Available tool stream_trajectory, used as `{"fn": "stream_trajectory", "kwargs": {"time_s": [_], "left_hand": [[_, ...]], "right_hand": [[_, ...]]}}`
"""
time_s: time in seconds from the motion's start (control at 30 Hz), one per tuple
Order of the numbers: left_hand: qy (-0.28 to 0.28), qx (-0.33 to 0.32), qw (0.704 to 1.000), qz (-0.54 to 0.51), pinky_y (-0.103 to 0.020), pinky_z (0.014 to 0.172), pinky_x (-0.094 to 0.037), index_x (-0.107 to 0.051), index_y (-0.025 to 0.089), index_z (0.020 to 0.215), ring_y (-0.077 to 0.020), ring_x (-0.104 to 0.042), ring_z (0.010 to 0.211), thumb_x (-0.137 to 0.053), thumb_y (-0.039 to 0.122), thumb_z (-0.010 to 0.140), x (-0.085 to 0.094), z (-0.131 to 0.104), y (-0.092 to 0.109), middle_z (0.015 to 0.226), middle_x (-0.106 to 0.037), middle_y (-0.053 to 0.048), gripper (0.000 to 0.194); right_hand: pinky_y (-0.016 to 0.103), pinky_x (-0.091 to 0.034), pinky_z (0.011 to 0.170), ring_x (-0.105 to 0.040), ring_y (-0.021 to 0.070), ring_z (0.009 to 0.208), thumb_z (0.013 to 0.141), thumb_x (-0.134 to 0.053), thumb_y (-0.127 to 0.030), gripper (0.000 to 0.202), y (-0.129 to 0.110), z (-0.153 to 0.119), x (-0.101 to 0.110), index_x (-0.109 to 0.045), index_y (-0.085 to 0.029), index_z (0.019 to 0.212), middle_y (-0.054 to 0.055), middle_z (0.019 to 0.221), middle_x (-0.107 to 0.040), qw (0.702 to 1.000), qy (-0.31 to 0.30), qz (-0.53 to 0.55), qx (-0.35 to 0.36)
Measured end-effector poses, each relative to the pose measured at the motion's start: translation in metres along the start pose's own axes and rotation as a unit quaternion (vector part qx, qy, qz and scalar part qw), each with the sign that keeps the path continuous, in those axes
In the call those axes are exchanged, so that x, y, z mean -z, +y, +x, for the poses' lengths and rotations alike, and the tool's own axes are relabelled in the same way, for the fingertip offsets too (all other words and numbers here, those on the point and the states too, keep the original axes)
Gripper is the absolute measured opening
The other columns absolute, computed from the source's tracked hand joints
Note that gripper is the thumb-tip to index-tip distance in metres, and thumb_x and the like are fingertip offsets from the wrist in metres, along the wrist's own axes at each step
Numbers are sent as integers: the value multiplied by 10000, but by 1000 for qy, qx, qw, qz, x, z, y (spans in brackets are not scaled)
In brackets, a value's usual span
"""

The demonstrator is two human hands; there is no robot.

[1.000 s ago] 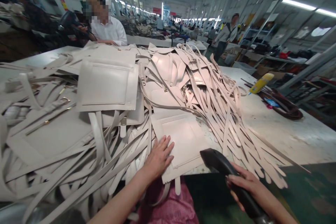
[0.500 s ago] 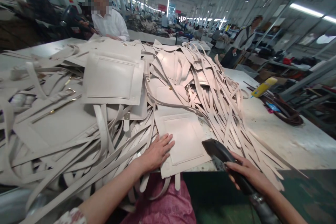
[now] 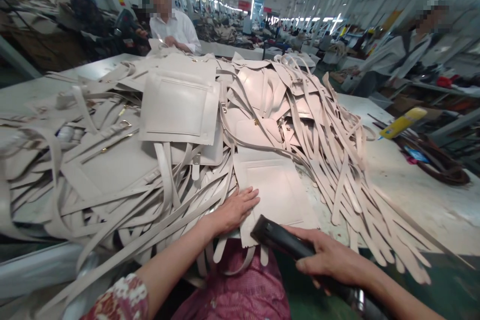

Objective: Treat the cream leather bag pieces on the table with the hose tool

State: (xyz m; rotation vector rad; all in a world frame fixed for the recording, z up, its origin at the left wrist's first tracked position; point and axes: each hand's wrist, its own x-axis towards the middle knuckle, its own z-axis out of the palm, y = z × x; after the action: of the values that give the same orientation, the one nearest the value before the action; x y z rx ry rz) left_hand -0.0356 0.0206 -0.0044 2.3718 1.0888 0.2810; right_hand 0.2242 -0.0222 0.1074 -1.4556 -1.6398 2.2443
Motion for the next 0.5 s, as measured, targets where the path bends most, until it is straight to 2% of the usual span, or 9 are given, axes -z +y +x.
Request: {"fn": "stream_trajectory", "kwargs": {"time_s": [0.1, 0.17, 0.3, 0.37, 0.43, 0.47, 0.5], "left_hand": [[-4, -8, 1000, -24, -562, 1084, -179, -353, 241, 1330, -232, -218, 1348, -299, 183, 892, 3, -2, -3, 1442, -303, -75, 446], [0, -8, 999, -34, -571, 1082, -164, -341, 244, 1338, -236, -206, 1352, -302, 146, 878, 2, -2, -3, 1445, -293, -80, 472], [7, -6, 997, -77, -595, 1077, -125, -357, 262, 1331, -247, -205, 1351, -355, 96, 828, -1, -1, -5, 1444, -295, -78, 529], [28, 0, 989, -142, -590, 1081, -126, -462, 256, 1262, -255, -280, 1323, -394, 118, 817, -2, -1, -6, 1393, -393, -79, 471], [107, 27, 962, -249, -544, 1090, -186, -575, 231, 1145, -250, -389, 1259, -428, 162, 817, -2, -2, -6, 1300, -509, -88, 366], [178, 55, 934, -305, -507, 1081, -246, -610, 214, 1082, -243, -437, 1218, -447, 183, 810, -2, -3, -6, 1249, -551, -93, 319], [260, 91, 894, -354, -469, 1046, -327, -624, 198, 1031, -236, -481, 1170, -466, 202, 798, -2, -3, -6, 1197, -579, -98, 281]], "right_hand": [[155, -416, 374, -466, 80, 398, 686, -558, -152, 727, 9, -10, 12, -294, -251, 1356, -67, 532, -534, 1000, -19, 8, -16], [149, -399, 381, -446, 74, 393, 673, -555, -141, 718, 9, -9, 12, -321, -248, 1343, -74, 519, -521, 1000, -23, -3, -16], [148, -358, 385, -422, 70, 406, 621, -563, -115, 586, -13, 13, -16, -509, -246, 1190, -88, 536, -482, 996, -62, -59, 24], [144, -313, 397, -392, 62, 448, 591, -594, -108, 452, -24, 24, -34, -602, -225, 1027, -88, 570, -461, 992, -48, -94, 68], [147, -293, 428, -380, 61, 502, 560, -637, -101, 388, -28, 26, -47, -638, -212, 931, -89, 607, -475, 989, -26, -112, 98], [148, -323, 466, -421, 73, 548, 550, -653, -99, 416, -26, 24, -50, -643, -218, 948, -86, 646, -515, 989, -20, -101, 103], [153, -374, 535, -491, 97, 631, 547, -662, -98, 475, -23, 19, -52, -637, -229, 1003, -76, 715, -571, 992, -22, -74, 100]]}}
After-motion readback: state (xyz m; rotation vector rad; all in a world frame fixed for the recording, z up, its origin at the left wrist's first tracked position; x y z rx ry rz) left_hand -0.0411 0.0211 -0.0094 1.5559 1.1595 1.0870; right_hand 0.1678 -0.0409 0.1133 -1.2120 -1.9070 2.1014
